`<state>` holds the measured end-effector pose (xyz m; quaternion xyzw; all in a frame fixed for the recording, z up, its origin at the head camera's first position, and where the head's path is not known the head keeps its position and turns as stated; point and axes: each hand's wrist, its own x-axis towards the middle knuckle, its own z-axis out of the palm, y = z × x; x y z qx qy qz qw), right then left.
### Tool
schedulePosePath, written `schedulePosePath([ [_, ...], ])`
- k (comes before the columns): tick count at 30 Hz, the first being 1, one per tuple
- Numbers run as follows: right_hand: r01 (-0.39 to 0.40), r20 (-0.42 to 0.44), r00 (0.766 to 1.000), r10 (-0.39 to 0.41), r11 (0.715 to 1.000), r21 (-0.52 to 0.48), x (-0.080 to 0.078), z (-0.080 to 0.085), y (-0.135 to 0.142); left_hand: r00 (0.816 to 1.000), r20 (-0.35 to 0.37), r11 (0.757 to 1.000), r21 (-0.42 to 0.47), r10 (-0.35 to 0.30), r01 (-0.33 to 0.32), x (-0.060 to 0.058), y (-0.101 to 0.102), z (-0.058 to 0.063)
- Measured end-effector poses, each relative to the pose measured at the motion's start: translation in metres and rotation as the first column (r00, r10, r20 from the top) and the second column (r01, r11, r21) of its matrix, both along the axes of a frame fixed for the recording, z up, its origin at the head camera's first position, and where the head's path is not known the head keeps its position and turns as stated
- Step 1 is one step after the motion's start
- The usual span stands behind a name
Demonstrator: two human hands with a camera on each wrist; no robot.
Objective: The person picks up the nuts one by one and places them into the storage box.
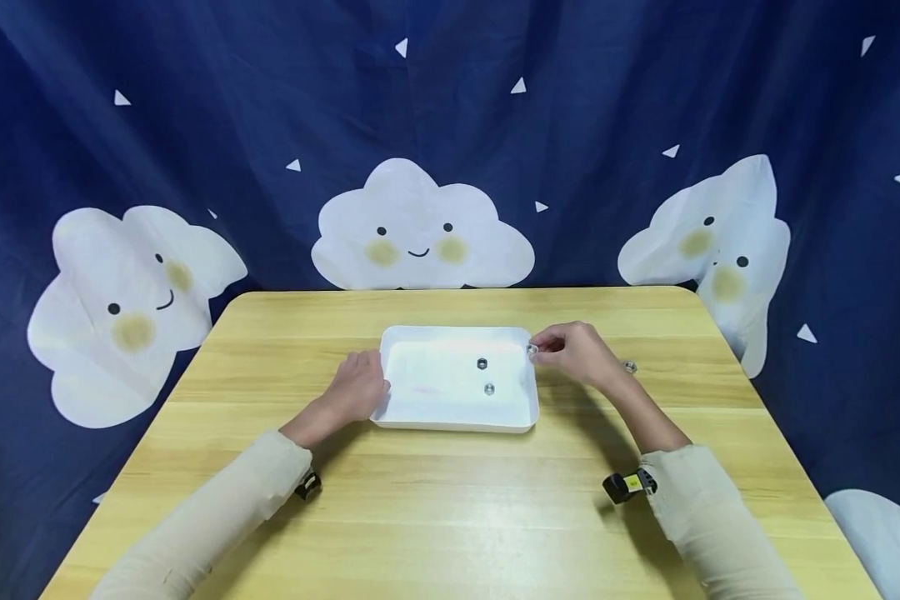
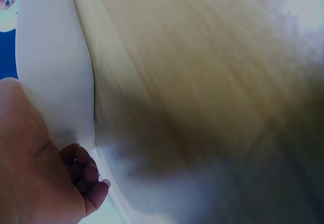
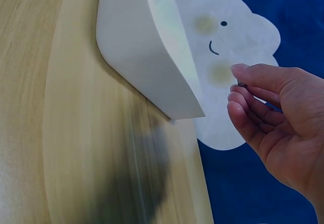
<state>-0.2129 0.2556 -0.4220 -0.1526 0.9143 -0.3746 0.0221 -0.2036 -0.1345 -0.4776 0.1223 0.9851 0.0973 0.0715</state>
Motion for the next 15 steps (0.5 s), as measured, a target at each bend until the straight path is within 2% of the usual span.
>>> schedulePosePath([
  [8,-0.012,-0.003,1.0,0.012,1.0,-0.021,-0.002,0.001,-0.007,1.0,-0.009,1.0,0.005,0.012,-0.011,-0.001,0.0,0.003],
  [15,-0.02,0.014,1.0,0.02,0.999,-0.034,-0.002,-0.003,-0.012,1.0,0.003,1.0,0.011,0.015,-0.015,0.001,0.001,0.0],
])
